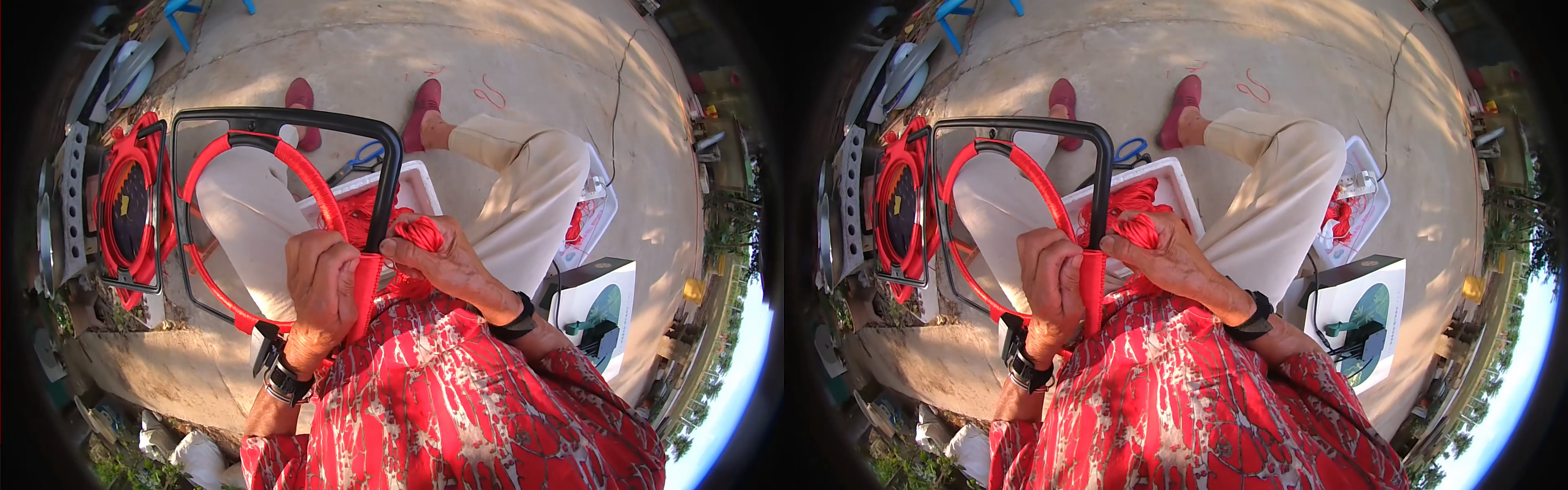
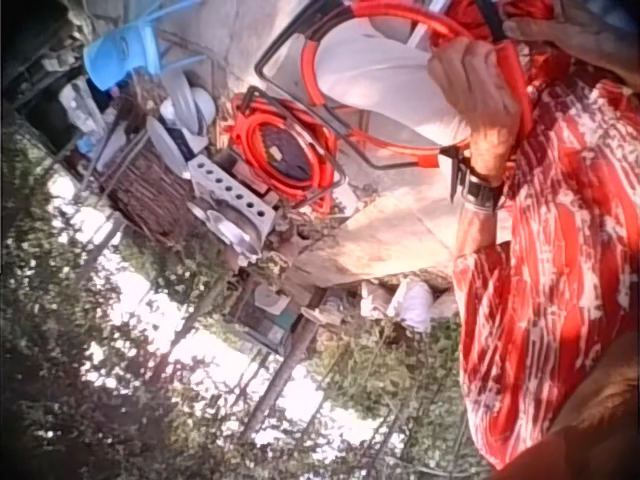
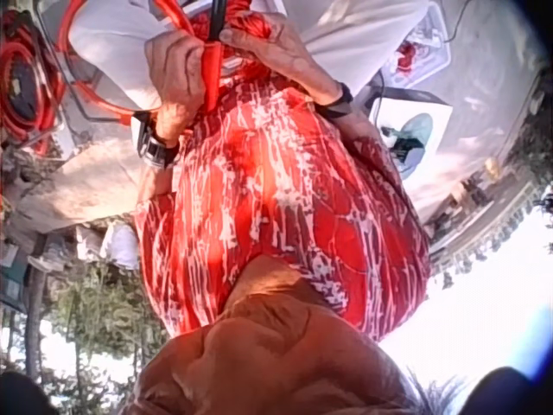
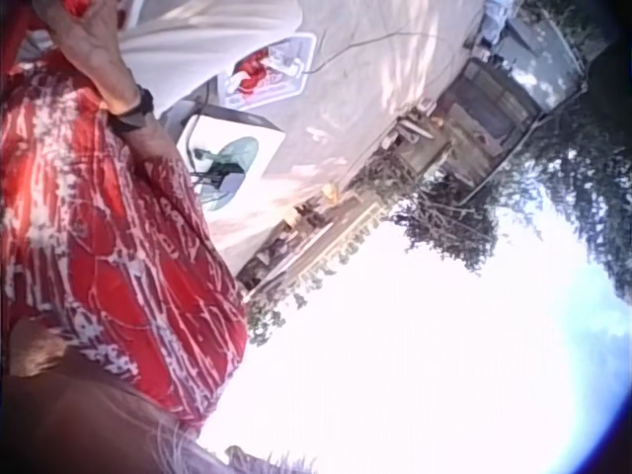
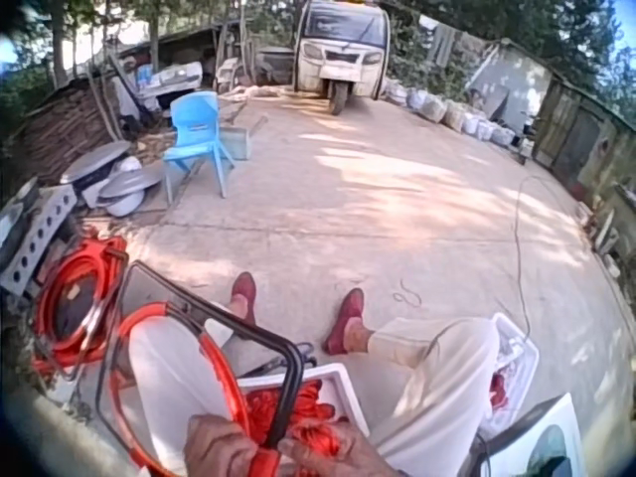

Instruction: The person is wrapping a red cord around a circular part of a black furniture frame.

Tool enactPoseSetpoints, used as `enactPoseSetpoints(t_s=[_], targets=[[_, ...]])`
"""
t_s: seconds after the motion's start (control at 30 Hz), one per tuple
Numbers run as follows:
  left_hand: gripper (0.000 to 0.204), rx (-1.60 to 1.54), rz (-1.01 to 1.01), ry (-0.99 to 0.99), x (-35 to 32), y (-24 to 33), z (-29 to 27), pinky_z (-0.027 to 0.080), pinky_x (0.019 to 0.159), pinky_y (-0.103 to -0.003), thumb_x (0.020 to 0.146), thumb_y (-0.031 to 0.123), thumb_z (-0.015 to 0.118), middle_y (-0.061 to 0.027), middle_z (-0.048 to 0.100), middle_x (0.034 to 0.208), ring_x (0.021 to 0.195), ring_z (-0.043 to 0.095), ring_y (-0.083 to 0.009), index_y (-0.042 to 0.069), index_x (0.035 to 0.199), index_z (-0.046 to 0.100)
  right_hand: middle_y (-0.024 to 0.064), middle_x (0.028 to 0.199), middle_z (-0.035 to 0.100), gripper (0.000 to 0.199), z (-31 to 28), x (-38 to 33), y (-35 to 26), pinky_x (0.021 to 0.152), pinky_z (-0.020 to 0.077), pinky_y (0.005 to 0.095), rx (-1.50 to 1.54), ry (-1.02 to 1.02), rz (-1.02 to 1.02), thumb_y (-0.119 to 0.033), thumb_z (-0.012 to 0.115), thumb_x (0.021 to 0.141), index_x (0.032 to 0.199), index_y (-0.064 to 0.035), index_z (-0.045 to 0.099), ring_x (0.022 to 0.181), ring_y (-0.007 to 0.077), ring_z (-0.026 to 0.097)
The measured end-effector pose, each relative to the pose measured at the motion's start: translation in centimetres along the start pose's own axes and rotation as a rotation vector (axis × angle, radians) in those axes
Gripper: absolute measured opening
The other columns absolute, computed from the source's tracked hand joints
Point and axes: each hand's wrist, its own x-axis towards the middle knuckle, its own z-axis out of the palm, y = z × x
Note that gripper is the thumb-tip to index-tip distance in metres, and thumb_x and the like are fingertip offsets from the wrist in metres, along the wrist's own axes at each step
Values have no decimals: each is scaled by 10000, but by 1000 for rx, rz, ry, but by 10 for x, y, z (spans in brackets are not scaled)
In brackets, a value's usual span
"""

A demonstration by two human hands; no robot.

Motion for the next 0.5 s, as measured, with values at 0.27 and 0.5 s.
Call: enactPoseSetpoints(t_s=[0.27, 0.5], targets=[[91, -18, -47, 11, -3, -1, 2, 425, 786, -397, 851, 43, 605, -127, 533, 991, 901, 510, -314, 13, 931, 575, -54, 680, 572, 196, 1, -1, -4, 567, 410, 232, 16, 0, 57, -232, 690, 888, 889, -42, 643, 641, 20, 482], [95, -47, -111, 23, -2, 3, 6, 428, 783, -386, 844, 30, 613, -130, 531, 1005, 915, 507, -309, 14, 934, 588, -54, 702, 503, 162, 10, -2, -3, 548, 357, 210, -96, 38, -220, -130, 698, 870, 820, -19, 591, 639, 21, 438]])
